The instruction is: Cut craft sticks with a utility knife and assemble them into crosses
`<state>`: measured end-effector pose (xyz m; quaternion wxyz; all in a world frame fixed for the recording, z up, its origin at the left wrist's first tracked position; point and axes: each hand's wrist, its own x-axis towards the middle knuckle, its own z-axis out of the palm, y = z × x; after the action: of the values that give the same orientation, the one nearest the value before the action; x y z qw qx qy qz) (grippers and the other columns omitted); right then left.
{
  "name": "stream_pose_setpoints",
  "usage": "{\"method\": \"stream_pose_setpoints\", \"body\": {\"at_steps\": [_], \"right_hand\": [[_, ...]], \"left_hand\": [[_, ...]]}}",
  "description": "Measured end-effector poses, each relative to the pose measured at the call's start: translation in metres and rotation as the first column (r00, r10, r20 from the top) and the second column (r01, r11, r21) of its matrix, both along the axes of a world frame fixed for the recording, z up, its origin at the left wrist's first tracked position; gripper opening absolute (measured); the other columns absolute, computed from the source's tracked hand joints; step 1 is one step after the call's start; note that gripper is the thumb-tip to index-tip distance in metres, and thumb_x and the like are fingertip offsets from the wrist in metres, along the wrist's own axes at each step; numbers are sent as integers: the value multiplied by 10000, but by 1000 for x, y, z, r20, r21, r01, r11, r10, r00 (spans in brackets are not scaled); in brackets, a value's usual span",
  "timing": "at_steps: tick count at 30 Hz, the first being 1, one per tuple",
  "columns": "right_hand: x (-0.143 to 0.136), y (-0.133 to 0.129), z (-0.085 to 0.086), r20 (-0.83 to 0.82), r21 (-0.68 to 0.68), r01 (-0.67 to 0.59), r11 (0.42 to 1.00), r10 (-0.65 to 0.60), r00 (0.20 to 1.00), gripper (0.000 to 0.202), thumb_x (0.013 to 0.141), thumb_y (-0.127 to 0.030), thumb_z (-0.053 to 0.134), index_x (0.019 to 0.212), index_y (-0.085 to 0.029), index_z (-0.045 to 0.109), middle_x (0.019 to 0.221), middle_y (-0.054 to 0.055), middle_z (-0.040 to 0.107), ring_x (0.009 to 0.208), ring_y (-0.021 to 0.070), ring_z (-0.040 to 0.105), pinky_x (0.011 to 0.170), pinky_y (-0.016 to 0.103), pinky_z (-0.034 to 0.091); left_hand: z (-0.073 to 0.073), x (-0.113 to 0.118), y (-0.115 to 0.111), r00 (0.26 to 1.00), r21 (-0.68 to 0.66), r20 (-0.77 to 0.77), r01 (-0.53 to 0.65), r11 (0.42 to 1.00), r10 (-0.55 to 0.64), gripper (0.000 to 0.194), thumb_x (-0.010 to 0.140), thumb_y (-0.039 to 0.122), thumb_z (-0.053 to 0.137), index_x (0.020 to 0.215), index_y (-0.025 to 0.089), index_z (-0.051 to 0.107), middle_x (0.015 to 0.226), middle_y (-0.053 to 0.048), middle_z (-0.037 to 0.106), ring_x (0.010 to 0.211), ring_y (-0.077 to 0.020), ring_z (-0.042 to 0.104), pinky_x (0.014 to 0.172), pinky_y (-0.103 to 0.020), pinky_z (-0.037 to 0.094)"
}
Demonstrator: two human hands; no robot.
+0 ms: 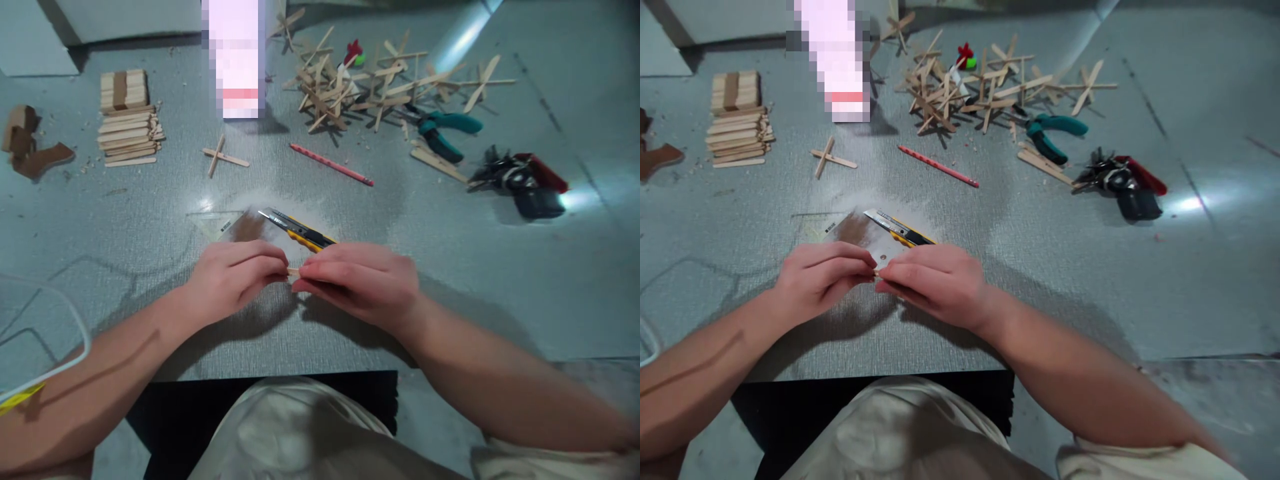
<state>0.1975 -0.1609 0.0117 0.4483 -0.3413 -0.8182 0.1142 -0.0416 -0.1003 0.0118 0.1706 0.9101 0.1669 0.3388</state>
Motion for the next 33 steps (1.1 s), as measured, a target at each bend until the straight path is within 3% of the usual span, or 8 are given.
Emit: {"method": "stream_pose_setpoints", "body": {"at_steps": [15, 19, 26, 30, 33], "right_hand": [[-4, -5, 0, -11, 30, -8, 1000, 9, 1000, 109, 963, -196, 787, 1042, -202, 713, 931, 24, 822, 817, 134, 789, 776, 254, 675], [-4, -5, 0, -8, 23, -42, 999, 42, 999, 102, 965, -185, 781, 1031, -194, 703, 934, 27, 820, 829, 132, 787, 792, 251, 675], [-3, -2, 3, 44, 26, -62, 998, 61, 997, 34, 1004, -185, 728, 1001, -189, 695, 901, 40, 817, 774, 143, 772, 736, 267, 654], [-2, -2, 1, 69, 49, -87, 995, 83, 994, 21, 1005, -158, 717, 1013, -174, 706, 910, 46, 821, 776, 152, 778, 727, 278, 644], [-1, -2, 0, 48, 42, -68, 997, 66, 997, 47, 978, -144, 754, 1011, -158, 724, 928, 59, 826, 805, 147, 786, 762, 269, 645]], "left_hand": [[3, 2, -3, 996, 209, -86, 41, 977, -23, 97, 1070, 139, 513, 1082, 165, 606, 999, -51, 780, 776, -146, 738, 680, -279, 563], [2, 4, -2, 995, 223, -92, 46, 974, -26, 119, 1094, 177, 474, 1074, 177, 591, 1000, -52, 779, 777, -145, 734, 662, -284, 551], [2, 9, -4, 996, 72, -87, -5, 997, 12, 160, 1099, 200, 444, 969, 205, 537, 901, -23, 733, 676, -126, 665, 627, -263, 543], [2, 8, -1, 997, -108, 38, -64, 992, 69, 149, 1061, 130, 454, 956, 221, 507, 901, -15, 687, 783, -131, 683, 675, -258, 561], [2, 6, 2, 988, -132, 85, -117, 984, 129, 143, 1041, 117, 499, 960, 234, 514, 896, -14, 688, 836, -149, 702, 710, -286, 578]]}}
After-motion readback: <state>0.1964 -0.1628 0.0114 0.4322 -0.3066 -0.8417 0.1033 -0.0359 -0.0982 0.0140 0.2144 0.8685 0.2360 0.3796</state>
